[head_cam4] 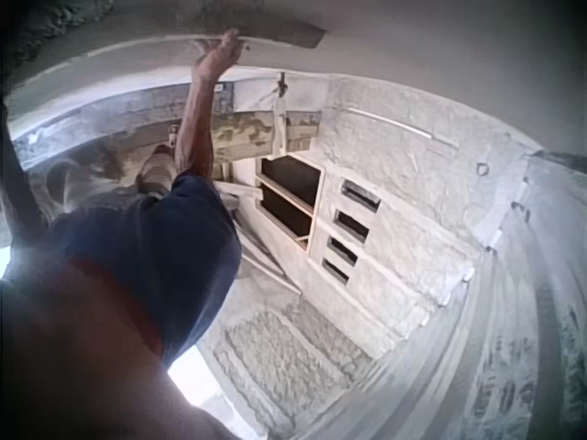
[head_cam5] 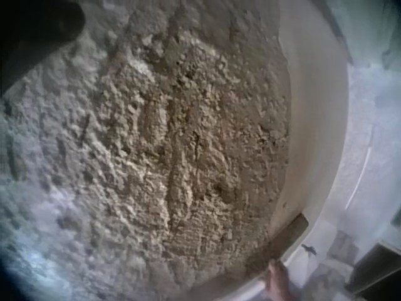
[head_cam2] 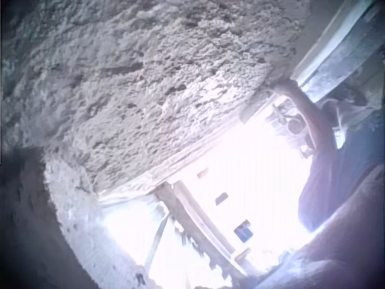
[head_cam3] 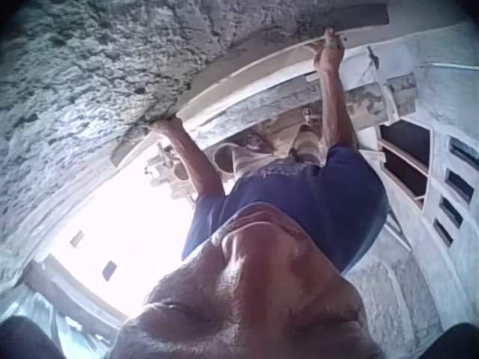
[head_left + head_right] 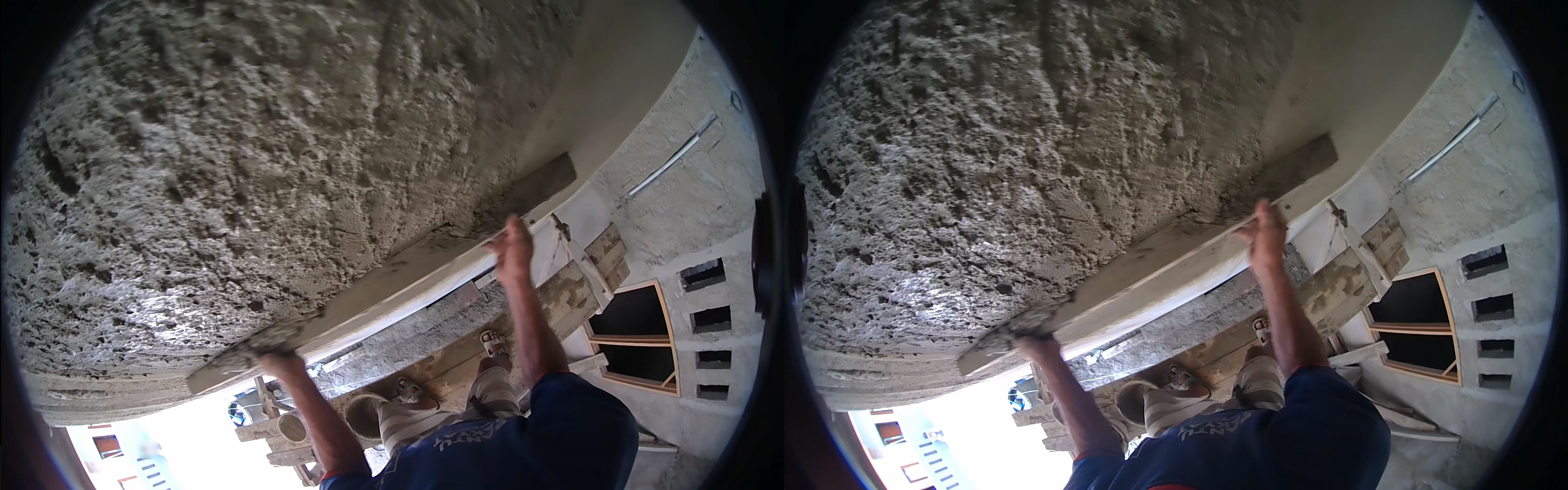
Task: The person applies wet plaster from a bucket onto a wall using a trowel and then smooths it using a long wooden leveling board.
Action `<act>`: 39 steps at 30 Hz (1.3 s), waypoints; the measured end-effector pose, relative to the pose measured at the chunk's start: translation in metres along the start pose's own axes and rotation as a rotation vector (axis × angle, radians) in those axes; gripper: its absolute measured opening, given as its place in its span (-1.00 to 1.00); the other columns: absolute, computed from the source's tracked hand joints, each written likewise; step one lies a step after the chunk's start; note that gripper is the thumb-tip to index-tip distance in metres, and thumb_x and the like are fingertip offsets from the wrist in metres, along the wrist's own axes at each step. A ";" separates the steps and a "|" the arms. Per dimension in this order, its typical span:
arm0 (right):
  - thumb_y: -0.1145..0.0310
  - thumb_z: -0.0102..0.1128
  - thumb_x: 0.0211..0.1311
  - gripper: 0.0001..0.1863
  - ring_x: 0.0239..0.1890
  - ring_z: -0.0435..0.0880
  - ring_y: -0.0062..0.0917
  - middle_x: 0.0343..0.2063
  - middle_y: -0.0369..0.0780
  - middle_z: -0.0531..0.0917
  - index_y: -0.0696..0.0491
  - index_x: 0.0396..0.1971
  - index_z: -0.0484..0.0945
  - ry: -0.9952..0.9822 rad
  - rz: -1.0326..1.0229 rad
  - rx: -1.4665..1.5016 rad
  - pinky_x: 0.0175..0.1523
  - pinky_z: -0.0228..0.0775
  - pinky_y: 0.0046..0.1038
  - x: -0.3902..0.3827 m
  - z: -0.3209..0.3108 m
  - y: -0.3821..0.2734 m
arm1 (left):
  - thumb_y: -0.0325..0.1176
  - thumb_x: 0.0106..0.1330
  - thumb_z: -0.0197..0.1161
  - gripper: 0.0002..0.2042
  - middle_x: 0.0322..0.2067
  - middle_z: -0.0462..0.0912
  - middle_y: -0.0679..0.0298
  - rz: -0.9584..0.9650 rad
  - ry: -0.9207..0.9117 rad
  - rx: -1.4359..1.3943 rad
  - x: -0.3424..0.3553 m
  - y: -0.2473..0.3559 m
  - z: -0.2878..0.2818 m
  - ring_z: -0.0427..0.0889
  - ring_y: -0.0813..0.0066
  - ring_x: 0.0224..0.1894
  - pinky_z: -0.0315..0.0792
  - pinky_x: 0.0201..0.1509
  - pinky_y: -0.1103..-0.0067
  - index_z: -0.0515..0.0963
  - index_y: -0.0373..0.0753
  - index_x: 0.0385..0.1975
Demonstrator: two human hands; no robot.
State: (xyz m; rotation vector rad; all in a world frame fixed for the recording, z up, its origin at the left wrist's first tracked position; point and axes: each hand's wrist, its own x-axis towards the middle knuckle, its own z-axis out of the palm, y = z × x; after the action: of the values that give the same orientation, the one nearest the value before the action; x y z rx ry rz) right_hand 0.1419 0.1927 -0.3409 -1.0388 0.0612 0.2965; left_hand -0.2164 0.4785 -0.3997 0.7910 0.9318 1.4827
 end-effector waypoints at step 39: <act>-0.17 -0.28 0.27 0.05 0.31 -0.43 0.08 0.16 0.41 -0.47 0.49 0.12 -0.60 -0.539 -0.121 -0.141 0.38 -0.46 -0.25 -0.180 0.220 -0.058 | -0.12 0.21 -0.02 -0.71 -0.19 0.63 0.30 -0.361 0.379 0.060 0.203 0.278 -0.079 0.60 0.26 -0.17 0.49 -0.17 0.26 0.57 0.00 -0.19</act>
State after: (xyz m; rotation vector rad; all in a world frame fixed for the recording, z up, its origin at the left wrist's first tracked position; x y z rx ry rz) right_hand -0.0350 0.3156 -0.1458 -1.0666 -0.5128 0.4663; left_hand -0.4368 0.6628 -0.1945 0.3587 1.3316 1.3078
